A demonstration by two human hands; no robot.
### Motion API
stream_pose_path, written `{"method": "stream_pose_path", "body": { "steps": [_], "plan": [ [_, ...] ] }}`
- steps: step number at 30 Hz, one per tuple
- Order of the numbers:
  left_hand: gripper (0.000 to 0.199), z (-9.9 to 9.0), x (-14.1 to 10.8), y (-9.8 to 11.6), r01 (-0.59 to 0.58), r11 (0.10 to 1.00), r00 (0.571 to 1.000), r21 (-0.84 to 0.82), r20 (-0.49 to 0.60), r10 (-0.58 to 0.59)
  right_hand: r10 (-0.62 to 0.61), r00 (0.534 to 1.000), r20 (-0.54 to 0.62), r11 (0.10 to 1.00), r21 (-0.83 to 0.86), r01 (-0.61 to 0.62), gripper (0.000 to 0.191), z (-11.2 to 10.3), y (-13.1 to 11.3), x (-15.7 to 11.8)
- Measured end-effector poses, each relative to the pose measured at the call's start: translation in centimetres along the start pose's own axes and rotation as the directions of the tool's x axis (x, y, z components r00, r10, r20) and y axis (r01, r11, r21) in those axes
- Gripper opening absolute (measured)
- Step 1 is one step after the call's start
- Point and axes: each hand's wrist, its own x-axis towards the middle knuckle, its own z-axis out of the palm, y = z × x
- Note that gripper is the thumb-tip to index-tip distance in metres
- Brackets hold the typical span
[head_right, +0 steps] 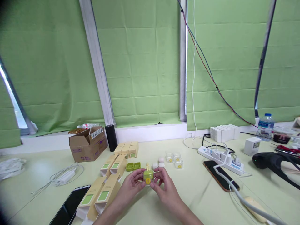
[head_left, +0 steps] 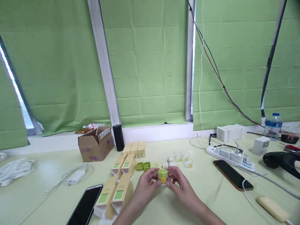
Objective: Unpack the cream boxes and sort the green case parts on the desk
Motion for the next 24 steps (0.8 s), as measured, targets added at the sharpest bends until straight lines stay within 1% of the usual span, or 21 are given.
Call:
{"method": "stream_pose_path", "body": {
  "steps": [2,4,6,8,12,15,18,20,24],
  "plan": [
    [0.067,0.6,0.0,0.2,-0.036,0.999,0.998,-0.016,-0.055,0.035,-0.022,1.000,-0.014,0.998,0.060,0.023,0.041,0.4,-0.2,-0.3],
    [0.062,1.1,-0.3,0.2,-0.080,0.997,0.991,0.007,-0.106,0.081,-0.021,0.999,-0.025,0.992,0.125,0.024,0.052,1.0,0.0,-0.5],
    [0.057,1.7,-0.5,-0.2,-0.115,0.993,0.982,0.033,-0.150,0.119,0.001,1.000,-0.019,0.981,0.193,0.003,0.060,1.6,0.4,-0.7],
    [0.055,2.1,-0.7,-0.7,-0.128,0.991,0.977,0.026,-0.167,0.131,0.024,1.000,0.008,0.964,0.266,-0.026,0.060,2.1,0.8,-0.6],
    [0.060,2.7,-0.7,-1.4,-0.088,0.996,0.986,-0.016,-0.143,0.085,0.052,0.996,0.066,0.913,0.401,-0.074,0.055,2.2,0.7,-0.1],
    [0.055,2.6,-0.8,-1.2,-0.100,0.995,0.988,-0.017,-0.119,0.097,0.057,0.992,0.110,0.865,0.492,-0.104,0.051,1.7,-0.4,0.0],
    [0.051,2.3,-1.1,-0.5,-0.165,0.986,0.982,-0.032,-0.094,0.161,0.078,0.983,0.165,0.769,0.617,-0.164,0.044,1.2,-1.8,-0.1],
    [0.051,2.2,-1.3,-0.2,-0.184,0.982,0.980,-0.043,-0.085,0.180,0.102,0.975,0.197,0.703,0.679,-0.211,0.042,1.1,-2.4,-0.2],
    [0.052,2.2,-1.1,-0.3,-0.165,0.985,0.984,-0.051,-0.081,0.161,0.149,0.965,0.217,0.608,0.749,-0.262,0.045,1.1,-2.2,-0.4]
  ]
}}
